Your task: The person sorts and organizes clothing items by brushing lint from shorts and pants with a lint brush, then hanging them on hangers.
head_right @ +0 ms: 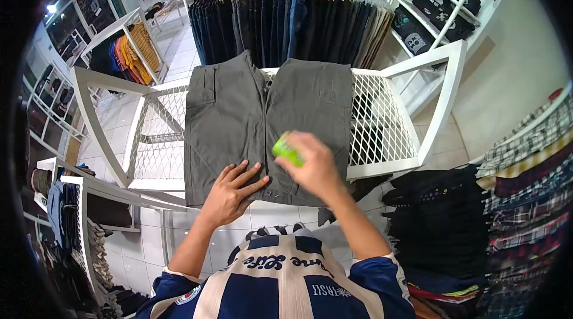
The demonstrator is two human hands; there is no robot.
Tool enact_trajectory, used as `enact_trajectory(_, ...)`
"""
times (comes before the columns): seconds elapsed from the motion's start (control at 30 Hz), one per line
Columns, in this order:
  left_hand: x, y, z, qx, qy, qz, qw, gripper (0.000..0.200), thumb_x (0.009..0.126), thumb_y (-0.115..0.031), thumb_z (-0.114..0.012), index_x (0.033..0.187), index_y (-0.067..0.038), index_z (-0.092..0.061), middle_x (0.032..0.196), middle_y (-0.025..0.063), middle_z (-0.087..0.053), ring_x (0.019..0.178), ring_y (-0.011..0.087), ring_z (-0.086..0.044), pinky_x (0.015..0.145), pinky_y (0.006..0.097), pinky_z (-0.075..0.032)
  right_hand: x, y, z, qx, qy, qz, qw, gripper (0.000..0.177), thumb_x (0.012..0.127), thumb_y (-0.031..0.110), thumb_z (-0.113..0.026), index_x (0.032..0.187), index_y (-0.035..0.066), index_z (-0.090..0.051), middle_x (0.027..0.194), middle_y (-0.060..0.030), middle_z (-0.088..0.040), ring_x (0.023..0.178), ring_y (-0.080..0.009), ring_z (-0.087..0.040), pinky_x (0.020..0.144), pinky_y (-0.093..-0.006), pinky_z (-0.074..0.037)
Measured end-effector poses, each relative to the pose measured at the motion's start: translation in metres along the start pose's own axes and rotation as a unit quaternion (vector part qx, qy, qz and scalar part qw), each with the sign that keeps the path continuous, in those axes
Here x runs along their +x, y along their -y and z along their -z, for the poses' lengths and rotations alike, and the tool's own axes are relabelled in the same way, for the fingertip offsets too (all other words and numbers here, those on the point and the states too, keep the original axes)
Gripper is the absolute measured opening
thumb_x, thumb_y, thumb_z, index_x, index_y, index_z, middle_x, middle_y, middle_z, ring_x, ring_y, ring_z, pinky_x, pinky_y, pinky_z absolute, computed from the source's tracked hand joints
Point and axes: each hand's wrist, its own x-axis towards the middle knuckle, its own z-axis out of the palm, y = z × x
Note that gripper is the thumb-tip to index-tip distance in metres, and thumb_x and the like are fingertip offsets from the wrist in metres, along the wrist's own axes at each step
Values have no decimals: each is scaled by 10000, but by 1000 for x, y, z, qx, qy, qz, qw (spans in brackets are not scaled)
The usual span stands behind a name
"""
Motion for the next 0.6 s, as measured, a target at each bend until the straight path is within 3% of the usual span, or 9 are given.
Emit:
enact_trajectory(0.1, -3, -1, 1, 6, -1, -4, 1000, 718, 823, -149, -755, 1493, -310, -555, 1617, 38, -439, 1463, 338, -417, 1193, 518, -343, -13, -21, -24, -78, 64, 80, 992, 487, 833, 296, -841, 1249, 77, -717, 1248, -173, -674, 1125, -333, -674, 979, -415, -545)
enact_trajectory(0.17, -3, -5, 1, 14, -5, -1, 1000, 715, 829, -154, -759, 1496, -310, -552, 1615, 47, -440, 1459, 350, -418, 1187, 520, -347, 8, -65, 2, -98, 61, 1, 993, 458, 872, 315, -797, 1257, 80, -719, 1246, -176, -676, 1108, -351, -671, 969, -430, -544)
enact_trajectory(0.23, -7, -16, 4, 3, 0, 10, 1000, 730, 830, -148, -760, 1505, -315, -540, 1610, 55, -446, 1457, 361, -417, 1183, 527, -349, 29, -125, 28, -214, -38, -119, 969, 435, 902, 338, -757, 1248, 76, -728, 1231, -182, -683, 1088, -366, -670, 948, -448, -542)
enact_trajectory(0.27, -9, -15, 2, 52, -1, -11, 999, 581, 910, -318, -709, 1476, -279, -582, 1590, 91, -462, 1428, 389, -441, 1156, 530, -359, 32, -147, 38, -244, -55, -149, 957, 433, 908, 343, -745, 1247, 74, -729, 1219, -189, -686, 1076, -371, -672, 939, -450, -541)
enact_trajectory(0.3, -8, -16, 4, 54, -6, -13, 998, 581, 910, -318, -709, 1476, -279, -582, 1590, 91, -462, 1428, 389, -441, 1156, 530, -359, 40, -160, 44, -272, -78, -173, 943, 431, 915, 348, -733, 1245, 71, -730, 1208, -195, -689, 1064, -375, -674, 929, -452, -541)
enact_trajectory(0.4, -4, -22, 23, -88, 16, 16, 996, 596, 931, -557, -654, 1413, -206, -644, 1554, 146, -488, 1415, 400, -445, 1171, 546, -322, 44, -82, 25, -133, -104, -50, 984, 440, 821, 235, -763, 1223, 58, -734, 1165, -191, -702, 1030, -358, -696, 919, -434, -560)
enact_trajectory(0.5, 22, -12, 23, -134, -47, 124, 982, 594, 927, -549, -671, 1407, -200, -648, 1530, 161, -503, 1444, 378, -420, 1191, 538, -295, 32, -32, -15, -3, 79, 95, 992, 464, 822, 160, -773, 1276, 89, -712, 1297, -194, -651, 1185, -372, -642, 1045, -440, -504)
enact_trajectory(0.53, 31, -9, 6, -7, -112, 137, 984, 610, 932, -585, -645, 1417, -215, -636, 1503, 152, -523, 1452, 367, -409, 1214, 552, -250, 26, -39, -28, 17, 126, 135, 983, 404, 866, 193, -751, 1258, 102, -721, 1304, -195, -657, 1215, -387, -623, 1073, -446, -480)
enact_trajectory(0.6, 31, -3, -10, 9, -107, 160, 981, 613, 933, -587, -641, 1426, -224, -627, 1504, 146, -523, 1453, 363, -407, 1222, 555, -233, 38, -73, -28, -43, 117, 166, 978, 375, 884, 210, -731, 1243, 102, -725, 1288, -198, -666, 1208, -390, -624, 1063, -449, -484)
